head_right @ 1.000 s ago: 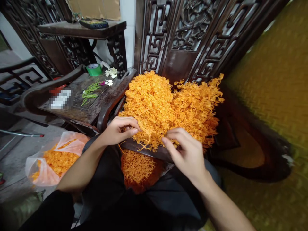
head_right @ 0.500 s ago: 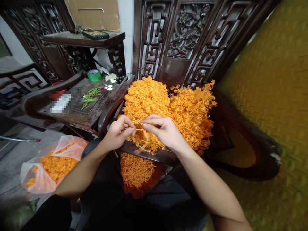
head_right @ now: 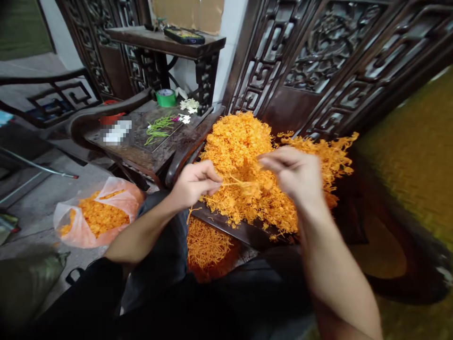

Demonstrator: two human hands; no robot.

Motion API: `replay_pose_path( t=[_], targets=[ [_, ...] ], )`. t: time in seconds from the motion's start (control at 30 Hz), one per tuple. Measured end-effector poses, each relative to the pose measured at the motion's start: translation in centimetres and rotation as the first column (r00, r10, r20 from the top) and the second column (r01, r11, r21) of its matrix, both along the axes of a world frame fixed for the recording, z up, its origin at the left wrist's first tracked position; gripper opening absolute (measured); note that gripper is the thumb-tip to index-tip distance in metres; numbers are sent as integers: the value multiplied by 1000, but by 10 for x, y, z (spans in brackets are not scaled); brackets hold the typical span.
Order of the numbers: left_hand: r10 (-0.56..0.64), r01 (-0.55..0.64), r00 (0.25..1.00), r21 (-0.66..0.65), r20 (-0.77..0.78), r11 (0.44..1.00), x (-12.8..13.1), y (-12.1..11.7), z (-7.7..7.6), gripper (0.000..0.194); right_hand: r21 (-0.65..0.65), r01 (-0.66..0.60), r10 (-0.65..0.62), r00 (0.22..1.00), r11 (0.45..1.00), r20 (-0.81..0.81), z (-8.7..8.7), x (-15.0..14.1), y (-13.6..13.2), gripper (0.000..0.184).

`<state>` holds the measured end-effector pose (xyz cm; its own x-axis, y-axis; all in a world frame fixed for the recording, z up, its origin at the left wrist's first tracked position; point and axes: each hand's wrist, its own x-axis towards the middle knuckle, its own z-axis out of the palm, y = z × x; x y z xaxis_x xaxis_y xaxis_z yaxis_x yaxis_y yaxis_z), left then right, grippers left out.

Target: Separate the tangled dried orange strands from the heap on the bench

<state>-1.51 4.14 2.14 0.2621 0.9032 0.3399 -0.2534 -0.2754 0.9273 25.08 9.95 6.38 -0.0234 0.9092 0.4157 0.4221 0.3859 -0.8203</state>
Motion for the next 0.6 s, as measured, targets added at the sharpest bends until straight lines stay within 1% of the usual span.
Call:
replay_pose_path(
  t=[0.03, 0.07, 0.1, 0.13, 0.17, 0.23, 0.27, 0.33, 0.37, 0.43, 0.5, 0.53, 0.57, 0.6],
  targets=[
    [9, -7, 999, -29, 49, 1000, -4, 0, 2, 11, 28, 157, -155, 986, 987, -64, 3, 11, 5, 14],
    [11, -6, 996, -49, 85, 999, -7, 0, 4, 13, 39, 285, -277, 950, 958, -143, 5, 21, 11, 16],
    [-2, 9, 994, -60, 105, 998, -9, 1, 5, 14, 30, 318, -306, 931, 948, -200, 5, 28, 16, 18],
    [-29, 35, 993, -59, 110, 998, -10, 1, 6, 15, 14, 321, -307, 917, 947, -254, 4, 32, 20, 21],
    [-62, 68, 993, -50, 104, 996, -9, 1, 5, 16, -7, 291, -280, 913, 957, -296, 1, 33, 24, 24],
    [-111, 114, 991, -32, 80, 993, -4, 2, 3, 17, -54, 187, -193, 909, 981, -369, -6, 25, 31, 32],
    [-116, 118, 990, -29, 75, 993, -2, 2, 2, 18, -74, 126, -145, 902, 989, -406, -9, 17, 34, 35],
    [-112, 116, 990, -38, 81, 993, 2, 3, -1, 20, -121, -16, -44, 879, 993, -475, -12, 0, 39, 37],
    [-109, 113, 990, -46, 87, 992, 3, 4, -2, 21, -143, -93, 8, 862, 985, -507, -11, -8, 41, 35],
    [-80, 86, 992, -58, 95, 995, 3, 8, -4, 24, -190, -249, 96, 809, 950, -580, -8, -21, 39, 28],
    [-21, 28, 994, -61, 106, 998, 2, 13, -6, 28, -221, -383, 151, 734, 897, -662, -5, -30, 32, 20],
    [11, -4, 993, -62, 114, 998, 1, 15, -7, 29, -239, -443, 169, 702, 864, -692, -5, -33, 27, 18],
    [39, -31, 992, -62, 120, 998, 0, 16, -8, 30, -267, -499, 188, 686, 824, -703, -7, -36, 20, 14],
    [57, -50, 990, -63, 125, 997, 0, 18, -8, 30, -306, -546, 213, 691, 779, -691, -9, -39, 13, 14]
  ],
)
